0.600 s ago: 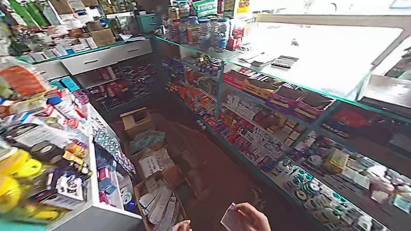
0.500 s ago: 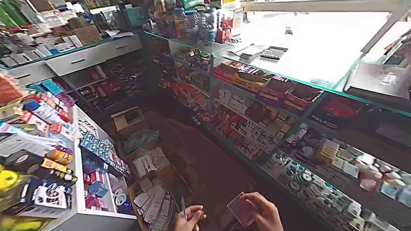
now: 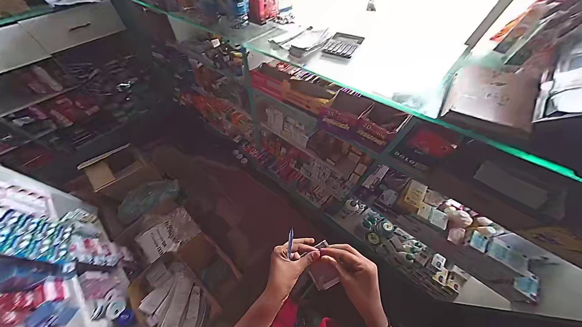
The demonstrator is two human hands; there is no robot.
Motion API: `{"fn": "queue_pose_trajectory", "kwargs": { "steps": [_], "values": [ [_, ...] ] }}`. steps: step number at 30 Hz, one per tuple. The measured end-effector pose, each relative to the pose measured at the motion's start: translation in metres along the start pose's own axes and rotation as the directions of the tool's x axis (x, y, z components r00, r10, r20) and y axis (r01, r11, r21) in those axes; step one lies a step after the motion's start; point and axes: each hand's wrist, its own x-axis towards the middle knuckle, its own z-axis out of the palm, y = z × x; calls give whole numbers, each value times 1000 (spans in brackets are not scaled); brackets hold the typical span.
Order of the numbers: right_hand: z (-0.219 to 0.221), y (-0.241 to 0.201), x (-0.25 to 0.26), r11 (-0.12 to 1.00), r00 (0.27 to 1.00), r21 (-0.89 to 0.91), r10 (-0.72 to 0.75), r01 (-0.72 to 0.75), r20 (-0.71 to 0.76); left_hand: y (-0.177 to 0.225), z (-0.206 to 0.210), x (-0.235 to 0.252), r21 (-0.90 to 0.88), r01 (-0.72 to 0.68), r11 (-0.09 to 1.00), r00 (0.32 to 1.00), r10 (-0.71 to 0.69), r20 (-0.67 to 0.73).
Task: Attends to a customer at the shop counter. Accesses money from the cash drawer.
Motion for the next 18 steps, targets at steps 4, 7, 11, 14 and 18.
{"fn": "queue_pose_trajectory", "kwargs": {
  "steps": [4,7,11,14,18],
  "values": [
    [1,29,63,1000,999,-28,0,-2,-41,0,9,75,-74,14,997,999,-11,33],
    [9,48,125,994,996,-99,-56,49,-66,12,0,137,-59,26,998,997,-22,77],
    [-20,45,232,934,979,-339,-162,113,-121,50,-29,228,-22,-73,997,978,76,192],
    [-69,41,317,859,958,-501,-224,108,-178,64,-60,287,-64,-177,982,955,187,232],
    [-143,61,415,796,962,-604,-190,33,-197,62,-89,352,-86,-208,974,941,223,253]
  ]
}}
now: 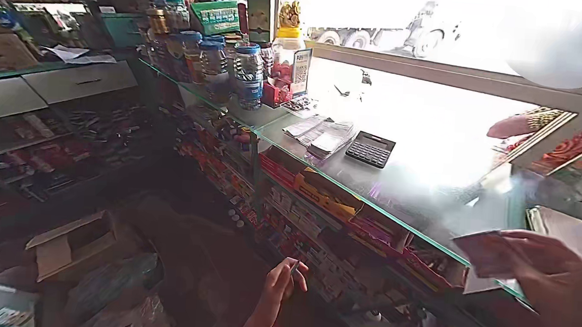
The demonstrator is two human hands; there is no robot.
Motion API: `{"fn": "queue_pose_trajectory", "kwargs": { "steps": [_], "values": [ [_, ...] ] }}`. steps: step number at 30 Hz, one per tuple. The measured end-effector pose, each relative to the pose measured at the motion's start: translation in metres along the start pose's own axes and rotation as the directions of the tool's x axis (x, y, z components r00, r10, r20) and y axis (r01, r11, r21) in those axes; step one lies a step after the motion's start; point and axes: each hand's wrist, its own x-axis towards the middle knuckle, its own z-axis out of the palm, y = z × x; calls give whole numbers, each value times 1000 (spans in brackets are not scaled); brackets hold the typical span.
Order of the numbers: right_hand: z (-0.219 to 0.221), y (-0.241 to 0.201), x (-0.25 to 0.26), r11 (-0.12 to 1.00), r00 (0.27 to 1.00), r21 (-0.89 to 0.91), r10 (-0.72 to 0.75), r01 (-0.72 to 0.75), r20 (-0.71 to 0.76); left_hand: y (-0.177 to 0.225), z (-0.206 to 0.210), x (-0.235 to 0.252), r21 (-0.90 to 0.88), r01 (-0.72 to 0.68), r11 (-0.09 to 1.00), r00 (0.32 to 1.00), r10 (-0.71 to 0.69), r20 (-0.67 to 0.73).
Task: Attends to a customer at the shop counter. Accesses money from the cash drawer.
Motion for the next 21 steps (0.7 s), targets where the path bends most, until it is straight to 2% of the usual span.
{"fn": "queue_pose_trajectory", "kwargs": {
  "steps": [3,6,8,10,12,15,17,19,21],
  "values": [
    [-7,49,61,984,994,-144,101,-107,-42,-6,-19,37,34,21,999,996,-19,-83],
    [-9,95,117,919,948,-234,301,-318,-104,-13,-38,79,94,24,995,981,-5,-195],
    [-2,99,156,835,865,-226,484,-501,-131,-12,-52,113,136,32,990,960,8,-281],
    [6,86,193,729,748,-171,653,-663,-115,-7,-71,152,190,-23,981,948,82,-309],
    [13,95,218,666,680,-137,722,-734,-133,-4,-95,191,270,-97,958,933,182,-311],
    [17,129,250,590,602,-121,783,-798,-156,12,-134,255,435,-92,896,901,261,-347],
    [18,183,261,604,626,-165,757,-779,-185,26,-155,293,471,-81,878,869,294,-399],
    [21,245,258,674,709,-223,659,-704,-250,40,-176,328,481,-99,871,822,343,-453],
    [25,266,258,670,720,-266,639,-693,-269,58,-192,361,566,-55,822,782,389,-488]
  ]
}}
